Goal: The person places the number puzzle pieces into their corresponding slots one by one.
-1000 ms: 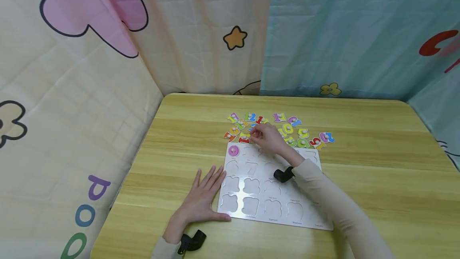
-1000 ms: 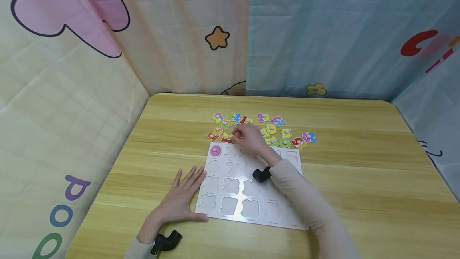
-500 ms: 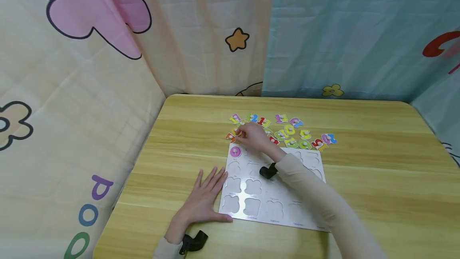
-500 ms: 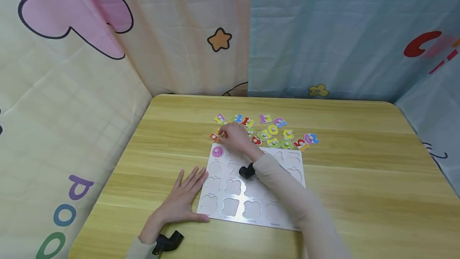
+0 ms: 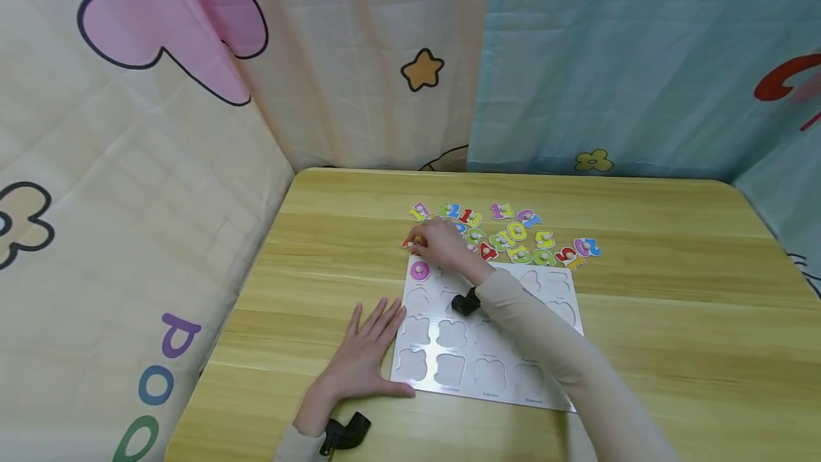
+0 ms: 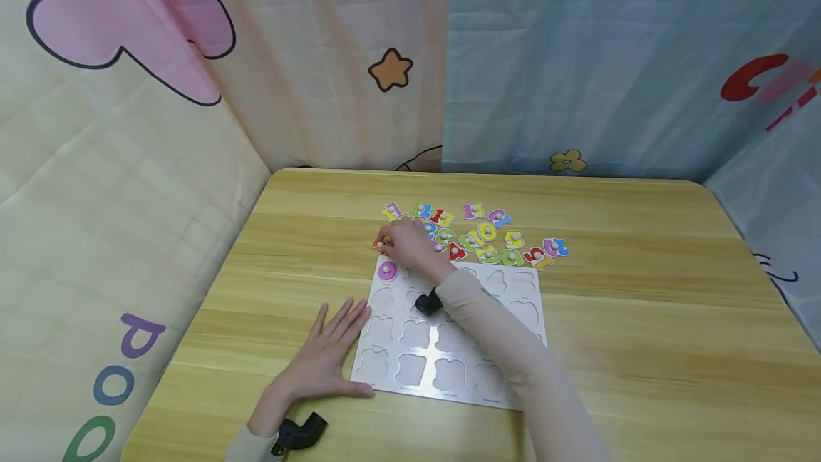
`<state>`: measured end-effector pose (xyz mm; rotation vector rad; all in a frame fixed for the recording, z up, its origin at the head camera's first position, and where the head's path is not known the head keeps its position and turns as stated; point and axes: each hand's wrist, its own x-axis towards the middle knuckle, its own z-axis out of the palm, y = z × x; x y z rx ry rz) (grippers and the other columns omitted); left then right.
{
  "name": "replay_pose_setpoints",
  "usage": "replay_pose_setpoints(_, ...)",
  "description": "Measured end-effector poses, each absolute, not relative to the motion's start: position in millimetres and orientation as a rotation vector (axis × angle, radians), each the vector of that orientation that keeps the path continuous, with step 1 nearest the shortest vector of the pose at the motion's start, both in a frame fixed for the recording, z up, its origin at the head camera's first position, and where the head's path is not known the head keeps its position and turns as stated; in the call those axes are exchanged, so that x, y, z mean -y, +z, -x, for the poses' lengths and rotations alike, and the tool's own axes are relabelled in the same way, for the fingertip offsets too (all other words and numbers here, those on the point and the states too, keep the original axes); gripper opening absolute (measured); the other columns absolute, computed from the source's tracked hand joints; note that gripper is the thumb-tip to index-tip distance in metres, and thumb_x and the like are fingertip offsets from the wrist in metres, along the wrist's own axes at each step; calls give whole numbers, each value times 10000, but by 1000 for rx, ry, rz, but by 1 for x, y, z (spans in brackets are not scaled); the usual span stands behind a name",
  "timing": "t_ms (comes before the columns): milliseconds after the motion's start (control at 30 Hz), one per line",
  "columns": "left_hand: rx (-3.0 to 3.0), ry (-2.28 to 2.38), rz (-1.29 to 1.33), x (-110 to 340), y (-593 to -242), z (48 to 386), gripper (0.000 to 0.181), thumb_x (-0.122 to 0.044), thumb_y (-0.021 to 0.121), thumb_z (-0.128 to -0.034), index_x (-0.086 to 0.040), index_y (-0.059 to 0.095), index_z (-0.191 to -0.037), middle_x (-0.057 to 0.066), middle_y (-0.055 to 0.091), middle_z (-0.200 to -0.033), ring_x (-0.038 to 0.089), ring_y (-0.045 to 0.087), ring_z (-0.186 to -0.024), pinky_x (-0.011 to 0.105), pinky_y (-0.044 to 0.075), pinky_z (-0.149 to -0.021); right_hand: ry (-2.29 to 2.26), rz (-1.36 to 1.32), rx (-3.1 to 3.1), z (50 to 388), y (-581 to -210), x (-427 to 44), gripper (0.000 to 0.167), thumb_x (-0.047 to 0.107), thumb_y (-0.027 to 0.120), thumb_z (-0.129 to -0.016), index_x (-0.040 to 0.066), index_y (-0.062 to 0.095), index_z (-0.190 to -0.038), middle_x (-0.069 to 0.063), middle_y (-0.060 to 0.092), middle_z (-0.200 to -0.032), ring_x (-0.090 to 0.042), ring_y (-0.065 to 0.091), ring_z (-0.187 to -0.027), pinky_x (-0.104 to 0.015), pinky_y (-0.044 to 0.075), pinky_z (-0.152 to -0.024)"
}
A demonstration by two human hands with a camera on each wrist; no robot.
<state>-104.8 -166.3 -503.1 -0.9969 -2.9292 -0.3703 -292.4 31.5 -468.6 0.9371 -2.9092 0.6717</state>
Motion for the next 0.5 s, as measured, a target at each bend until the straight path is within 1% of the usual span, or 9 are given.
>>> replay_pose_setpoints(100,2926,-367,994,167,-503,105,1218,-880,452,-664,-75,145,-1524,67,82,-1584,282,44,-1432,578,-21,-1099,652,-931,2907,292,-467,-31,121,270,658,-906,193,707,-985,70,530,-733,-143,480,-781,-366,371,-767)
replay_pose_setpoints(200,2927,-366,994,166,-503,105,1220,-882,451,-662,-76,144,-1524,69,79,-1584,281,39,-1432,577,-26,-1099,689,-906,2875,292,-467,-32,122,285,651,-911,183,693,-964,67,529,-743,-142,478,-784,-358,370,-764)
replay_pose_setpoints(333,2928,-370,999,165,-504,105,1224,-881,456,-659,-75,139,-1525,69,76,-1584,278,34,-1433,574,-35,-1099,725,-895,2798,289,-469,-39,121,276,666,-900,158,682,-917,69,547,-739,-138,498,-747,-345,396,-726)
replay_pose_setpoints(500,2918,-378,991,165,-505,104,1229,-877,473,-655,-65,156,-1521,79,88,-1581,286,43,-1431,585,-25,-1096,798,-913,2780,279,-468,-57,128,246,709,-863,133,652,-853,55,527,-713,-139,483,-691,-322,393,-651)
